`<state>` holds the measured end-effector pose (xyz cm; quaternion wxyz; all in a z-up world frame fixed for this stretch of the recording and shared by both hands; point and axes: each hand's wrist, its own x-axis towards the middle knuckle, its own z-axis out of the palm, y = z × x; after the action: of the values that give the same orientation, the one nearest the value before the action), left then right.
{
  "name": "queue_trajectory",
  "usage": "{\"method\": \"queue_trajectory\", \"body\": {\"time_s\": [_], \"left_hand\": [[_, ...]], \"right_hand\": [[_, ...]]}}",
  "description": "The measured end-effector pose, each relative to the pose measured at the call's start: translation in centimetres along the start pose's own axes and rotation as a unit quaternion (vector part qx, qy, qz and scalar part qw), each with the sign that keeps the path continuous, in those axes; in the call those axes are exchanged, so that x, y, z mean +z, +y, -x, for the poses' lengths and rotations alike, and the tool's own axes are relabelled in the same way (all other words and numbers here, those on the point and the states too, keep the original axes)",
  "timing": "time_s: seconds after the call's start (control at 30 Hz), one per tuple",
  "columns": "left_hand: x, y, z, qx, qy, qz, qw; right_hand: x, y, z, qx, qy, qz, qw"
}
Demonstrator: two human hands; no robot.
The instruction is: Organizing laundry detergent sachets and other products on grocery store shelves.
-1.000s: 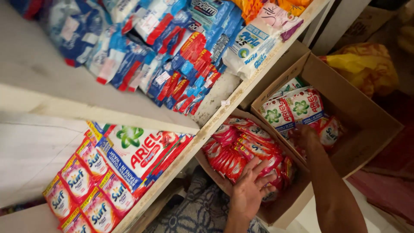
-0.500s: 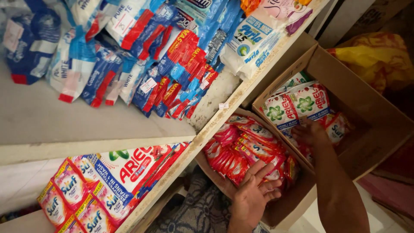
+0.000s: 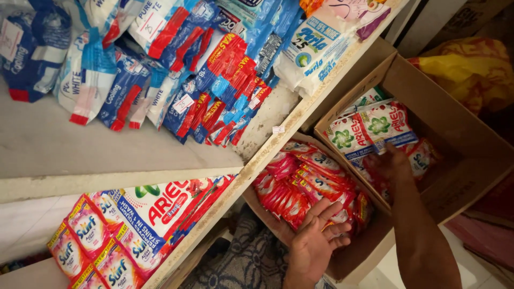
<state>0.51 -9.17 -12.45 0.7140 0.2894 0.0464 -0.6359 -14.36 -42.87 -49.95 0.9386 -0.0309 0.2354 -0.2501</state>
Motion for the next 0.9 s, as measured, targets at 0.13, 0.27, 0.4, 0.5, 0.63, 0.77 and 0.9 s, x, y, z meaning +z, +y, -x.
{"method": "queue_trajectory", "body": {"time_s": [0.13, 0.27, 0.4, 0.5, 0.63, 0.77, 0.9], "left_hand": [[-0.1, -0.1, 0.2, 0.001, -0.013, -0.007, 1.0], [0.1, -0.1, 0.1, 0.003, -0.021, -0.006, 1.0], [-0.1, -0.3, 0.0, -0.002, -0.004, -0.006, 1.0], [-0.6, -0.5, 0.1, 0.001, -0.003, -0.002, 1.0], [-1.4, -0.9, -0.2, 0.009, -0.009, 0.003, 1.0], [-1.6, -0.8, 0.1, -0.002, 0.01, 0.0, 1.0], [-1.6, -0.6, 0.5, 0.006, 0.014, 0.001, 1.0]], "right_hand": [[0.5, -0.6, 0.6, -0.112, 0.271, 0.123, 0.948], [-2.4, -1.2, -0.5, -0.08, 0.286, 0.147, 0.944], [-0.9, -1.0, 0.1, -0.097, 0.207, 0.137, 0.964], [3.1, -0.7, 2.2, -0.128, 0.134, 0.133, 0.974], [4.0, -1.4, 2.2, -0.144, 0.259, 0.147, 0.944], [16.0, 0.9, 8.8, -0.201, 0.358, 0.094, 0.907], [21.1, 1.9, 14.5, -0.279, 0.186, 0.115, 0.935]]}}
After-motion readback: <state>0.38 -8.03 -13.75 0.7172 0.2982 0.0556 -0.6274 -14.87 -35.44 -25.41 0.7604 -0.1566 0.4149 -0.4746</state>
